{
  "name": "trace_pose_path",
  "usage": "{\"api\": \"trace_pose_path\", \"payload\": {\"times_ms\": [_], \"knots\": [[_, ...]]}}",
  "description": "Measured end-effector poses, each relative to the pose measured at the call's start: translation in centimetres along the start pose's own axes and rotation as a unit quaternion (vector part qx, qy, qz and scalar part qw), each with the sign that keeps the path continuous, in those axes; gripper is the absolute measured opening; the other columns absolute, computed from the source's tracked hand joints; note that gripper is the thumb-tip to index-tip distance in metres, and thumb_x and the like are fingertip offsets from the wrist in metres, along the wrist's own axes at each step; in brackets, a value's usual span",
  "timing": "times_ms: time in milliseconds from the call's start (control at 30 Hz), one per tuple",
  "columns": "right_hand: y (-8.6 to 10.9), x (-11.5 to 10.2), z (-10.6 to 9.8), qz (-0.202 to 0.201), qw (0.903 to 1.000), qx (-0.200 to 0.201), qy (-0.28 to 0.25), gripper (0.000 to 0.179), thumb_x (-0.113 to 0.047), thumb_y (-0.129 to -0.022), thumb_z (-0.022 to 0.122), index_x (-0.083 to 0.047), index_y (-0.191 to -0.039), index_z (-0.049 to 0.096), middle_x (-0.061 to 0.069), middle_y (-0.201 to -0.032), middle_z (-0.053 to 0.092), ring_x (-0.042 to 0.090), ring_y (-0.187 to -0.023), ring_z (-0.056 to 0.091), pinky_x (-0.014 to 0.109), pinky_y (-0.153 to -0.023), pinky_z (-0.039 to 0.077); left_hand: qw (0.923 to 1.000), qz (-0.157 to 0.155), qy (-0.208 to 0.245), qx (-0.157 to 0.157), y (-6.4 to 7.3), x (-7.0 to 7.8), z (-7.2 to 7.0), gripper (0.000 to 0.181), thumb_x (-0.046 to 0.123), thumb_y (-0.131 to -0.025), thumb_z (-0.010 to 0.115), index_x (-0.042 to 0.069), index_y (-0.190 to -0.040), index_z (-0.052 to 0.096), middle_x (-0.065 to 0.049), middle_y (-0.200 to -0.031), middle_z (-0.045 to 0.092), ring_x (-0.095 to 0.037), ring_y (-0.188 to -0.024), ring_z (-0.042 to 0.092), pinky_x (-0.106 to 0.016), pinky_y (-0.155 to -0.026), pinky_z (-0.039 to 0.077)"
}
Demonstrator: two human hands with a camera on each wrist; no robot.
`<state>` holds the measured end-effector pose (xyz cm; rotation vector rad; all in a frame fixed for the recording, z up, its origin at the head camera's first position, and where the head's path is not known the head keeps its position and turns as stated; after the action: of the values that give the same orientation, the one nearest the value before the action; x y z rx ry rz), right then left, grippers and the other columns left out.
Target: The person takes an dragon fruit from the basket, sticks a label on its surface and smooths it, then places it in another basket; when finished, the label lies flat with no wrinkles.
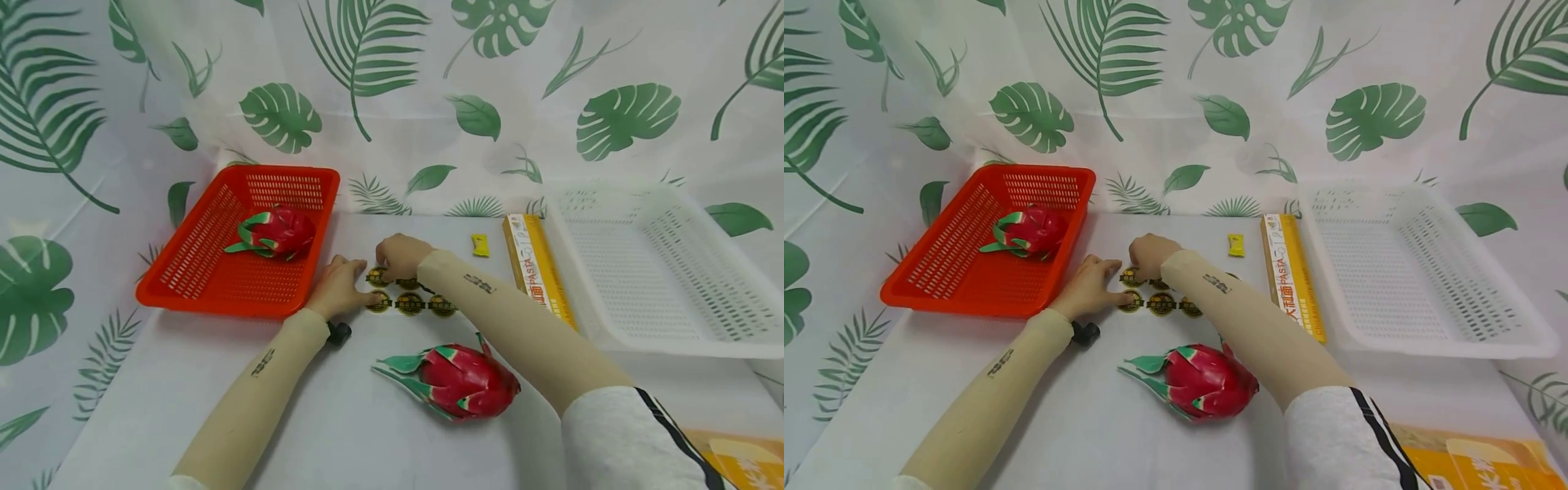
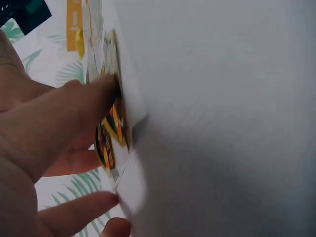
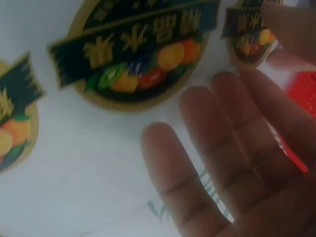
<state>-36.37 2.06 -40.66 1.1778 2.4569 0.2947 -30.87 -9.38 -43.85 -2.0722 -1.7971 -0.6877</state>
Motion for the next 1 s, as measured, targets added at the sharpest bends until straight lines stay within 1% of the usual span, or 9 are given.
{"api": "trace_pose_path", "payload": {"times_ms": [133,267,367,433,533,600,733,800,1000], "knots": [[-0.2,0.1,0.1,-0.009,0.9998,0.01,-0.012,0.029,-0.016,-0.095,0.073,-0.005,-0.122,0.071,0.009,-0.12,0.074,0.022,-0.107,0.069,0.037,-0.097,0.056,0.9998,0.005,-0.015,-0.014,-0.1,0.3,-0.1,0.083,0.045,-0.083,0.087,0.008,-0.15,0.055,-0.017,-0.122,0.057,-0.029,-0.111,0.053,-0.04,-0.097,0.05],[-0.2,0.2,0.0,-0.012,0.9993,0.024,-0.025,0.024,-0.015,-0.094,0.074,-0.006,-0.116,0.073,0.009,-0.114,0.075,0.022,-0.102,0.069,0.037,-0.095,0.057,0.9994,0.016,-0.028,-0.011,-0.2,0.5,-0.1,0.077,0.048,-0.082,0.087,0.014,-0.146,0.061,-0.014,-0.114,0.056,-0.026,-0.103,0.053,-0.036,-0.089,0.048],[-0.1,0.3,-0.1,-0.015,0.9989,0.032,-0.03,0.022,-0.014,-0.095,0.073,-0.007,-0.116,0.073,0.009,-0.113,0.075,0.022,-0.103,0.069,0.038,-0.095,0.057,0.9989,0.032,-0.035,0.005,-0.2,0.6,-0.3,0.071,0.047,-0.079,0.089,0.014,-0.139,0.067,-0.013,-0.115,0.058,-0.027,-0.105,0.056,-0.037,-0.091,0.05],[0.0,0.3,-0.2,-0.02,0.9986,0.039,-0.03,0.02,-0.013,-0.095,0.073,-0.007,-0.114,0.074,0.009,-0.113,0.074,0.023,-0.104,0.069,0.038,-0.097,0.057,0.9989,0.036,-0.028,0.013,-0.3,0.5,-0.4,0.067,0.044,-0.078,0.091,0.011,-0.133,0.07,-0.013,-0.116,0.06,-0.028,-0.107,0.057,-0.039,-0.094,0.051],[0.1,0.1,-0.5,-0.032,0.9973,0.053,-0.039,0.015,-0.011,-0.095,0.072,-0.007,-0.109,0.074,0.009,-0.11,0.075,0.023,-0.103,0.069,0.038,-0.096,0.057,0.9993,0.036,0.006,0.013,-0.4,0.4,-0.6,0.058,0.035,-0.078,0.093,0.005,-0.123,0.073,-0.015,-0.116,0.064,-0.029,-0.107,0.059,-0.041,-0.097,0.051],[0.2,-0.1,-0.7,-0.043,0.9959,0.066,-0.045,0.011,-0.009,-0.094,0.071,-0.006,-0.103,0.074,0.01,-0.105,0.076,0.023,-0.099,0.069,0.037,-0.093,0.057,0.9989,0.03,0.035,0.008,-0.5,0.3,-0.8,0.047,0.026,-0.08,0.091,0.002,-0.116,0.074,-0.014,-0.108,0.067,-0.027,-0.1,0.06,-0.038,-0.091,0.052],[0.4,-0.3,-1.1,-0.063,0.9925,0.09,-0.053,0.005,-0.004,-0.092,0.07,-0.005,-0.096,0.074,0.011,-0.098,0.076,0.023,-0.091,0.068,0.037,-0.087,0.057,0.9962,0.004,0.087,0.007,-0.5,0.3,-1.2,0.026,0.011,-0.086,0.079,-0.001,-0.109,0.075,-0.012,-0.093,0.071,-0.021,-0.083,0.06,-0.028,-0.072,0.049],[0.4,-0.1,-1.1,-0.065,0.9915,0.097,-0.057,0.004,-0.003,-0.091,0.07,-0.006,-0.092,0.074,0.011,-0.095,0.076,0.022,-0.088,0.067,0.037,-0.085,0.057,0.9945,-0.011,0.103,0.008,-0.5,0.2,-1.2,0.024,0.007,-0.088,0.074,-0.001,-0.11,0.076,-0.013,-0.09,0.072,-0.019,-0.079,0.06,-0.024,-0.066,0.047],[0.5,0.4,-0.7,-0.063,0.9913,0.097,-0.064,0.008,-0.001,-0.089,0.069,-0.008,-0.087,0.073,0.008,-0.091,0.076,0.019,-0.084,0.065,0.034,-0.081,0.056,0.99,-0.033,0.137,0.003,-0.7,-0.2,-0.9,0.022,0.007,-0.093,0.068,-0.001,-0.111,0.077,-0.014,-0.092,0.078,-0.015,-0.072,0.065,-0.021,-0.062,0.05]]}}
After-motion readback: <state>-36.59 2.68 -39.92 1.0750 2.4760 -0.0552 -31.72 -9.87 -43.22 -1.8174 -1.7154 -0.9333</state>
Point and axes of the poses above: each hand's wrist, its own y-axis away from the middle knuckle, its own z-axis out of the palm, x = y × z, the point moved 7 cm from there along -y, towards the middle knuckle
